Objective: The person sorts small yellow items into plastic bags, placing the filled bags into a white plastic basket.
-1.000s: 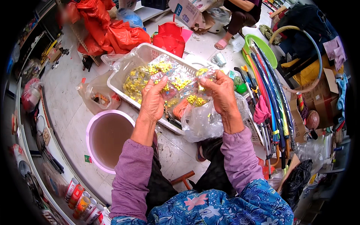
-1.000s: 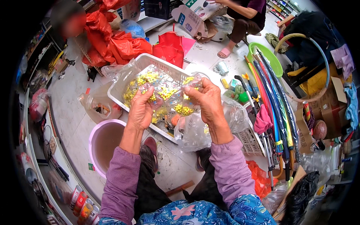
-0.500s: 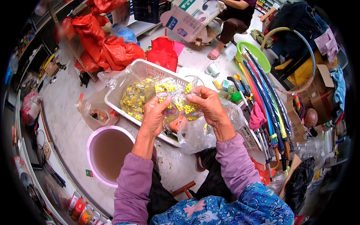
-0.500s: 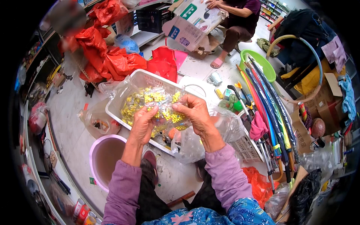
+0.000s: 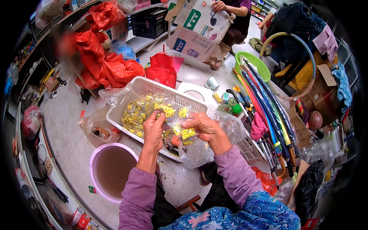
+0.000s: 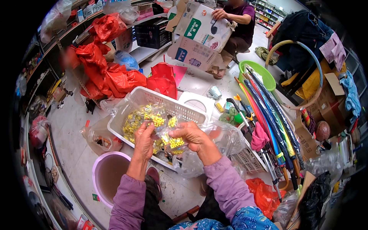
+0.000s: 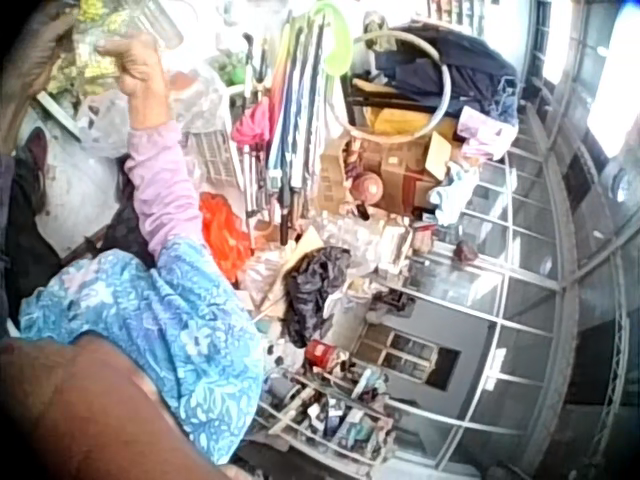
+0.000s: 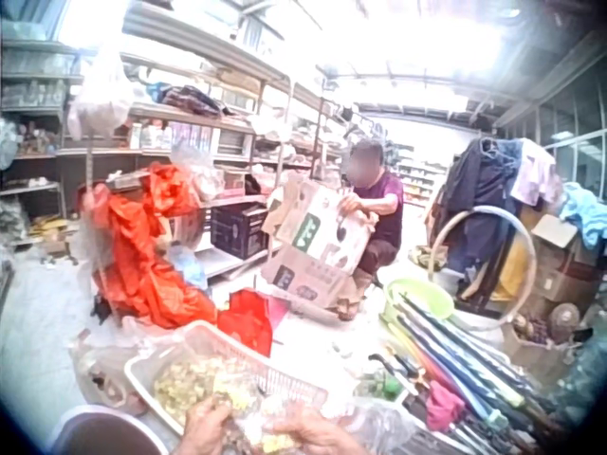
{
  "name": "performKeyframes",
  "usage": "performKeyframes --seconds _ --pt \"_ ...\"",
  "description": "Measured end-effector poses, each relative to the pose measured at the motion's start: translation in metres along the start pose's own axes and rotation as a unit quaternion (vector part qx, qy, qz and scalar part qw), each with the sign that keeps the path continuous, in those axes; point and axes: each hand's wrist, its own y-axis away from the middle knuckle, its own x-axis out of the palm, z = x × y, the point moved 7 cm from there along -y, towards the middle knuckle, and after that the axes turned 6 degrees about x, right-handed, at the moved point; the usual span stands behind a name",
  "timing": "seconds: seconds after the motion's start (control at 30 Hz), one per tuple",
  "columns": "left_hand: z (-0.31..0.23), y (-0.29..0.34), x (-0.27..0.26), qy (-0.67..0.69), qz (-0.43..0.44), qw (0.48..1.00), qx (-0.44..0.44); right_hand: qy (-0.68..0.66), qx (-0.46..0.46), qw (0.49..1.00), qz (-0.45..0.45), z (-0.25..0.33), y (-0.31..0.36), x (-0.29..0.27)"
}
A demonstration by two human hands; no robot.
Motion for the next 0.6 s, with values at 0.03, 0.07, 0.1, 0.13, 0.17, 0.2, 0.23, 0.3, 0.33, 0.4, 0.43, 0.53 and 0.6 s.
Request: performKeyframes --seconds 0.03,0.07,0.1,0.13,0.17,0.2,0.23,0.3,0.33,0.4,0.43,0.53,0.6 --pt "-0.002 0.000 0.001 -0.005 -0.004 1.000 0.000 -0.004 -0.026 1.000 0.002 0.004 0.001 0.001" --pt "-0.003 0.001 -0.001 -0.013 -0.012 1.000 -0.002 -0.011 -0.048 0.999 0.006 0.004 0.001 0.005" --pt "0.001 0.001 -0.002 -0.020 -0.016 1.000 -0.017 -0.018 -0.071 0.997 0.009 0.005 0.002 0.009" --pt "0.007 0.001 -0.004 -0.027 -0.019 0.999 -0.033 -0.032 -0.118 0.992 0.010 0.012 0.007 0.014" --pt "0.012 0.002 -0.007 -0.034 -0.025 0.998 -0.046 -0.035 -0.120 0.992 0.017 0.015 0.009 0.017" --pt "0.019 0.003 -0.006 -0.041 -0.010 0.997 -0.060 -0.039 -0.122 0.992 0.023 0.019 0.010 0.018" --pt "0.026 0.006 -0.003 -0.031 -0.001 0.996 -0.079 -0.042 -0.123 0.991 0.030 0.022 0.012 0.020" --pt "0.031 0.013 0.016 0.040 0.011 0.992 -0.121 -0.035 -0.118 0.992 0.002 0.021 0.013 0.018" --pt "0.037 0.011 0.015 0.026 0.040 0.990 -0.130 -0.024 -0.116 0.993 -0.011 0.019 0.009 0.016" --pt "0.033 0.013 0.025 0.099 0.080 0.982 -0.139 0.000 -0.126 0.991 -0.046 0.013 0.004 0.010" --pt "0.032 0.013 0.029 0.136 0.099 0.975 -0.143 0.019 -0.133 0.990 -0.052 0.011 0.003 0.009" --pt "0.019 0.016 0.038 0.188 0.103 0.966 -0.144 0.074 -0.156 0.982 -0.071 0.015 0.005 0.014" --pt "0.005 0.023 0.050 0.211 0.129 0.957 -0.153 0.158 -0.187 0.965 -0.096 0.017 0.006 0.009"
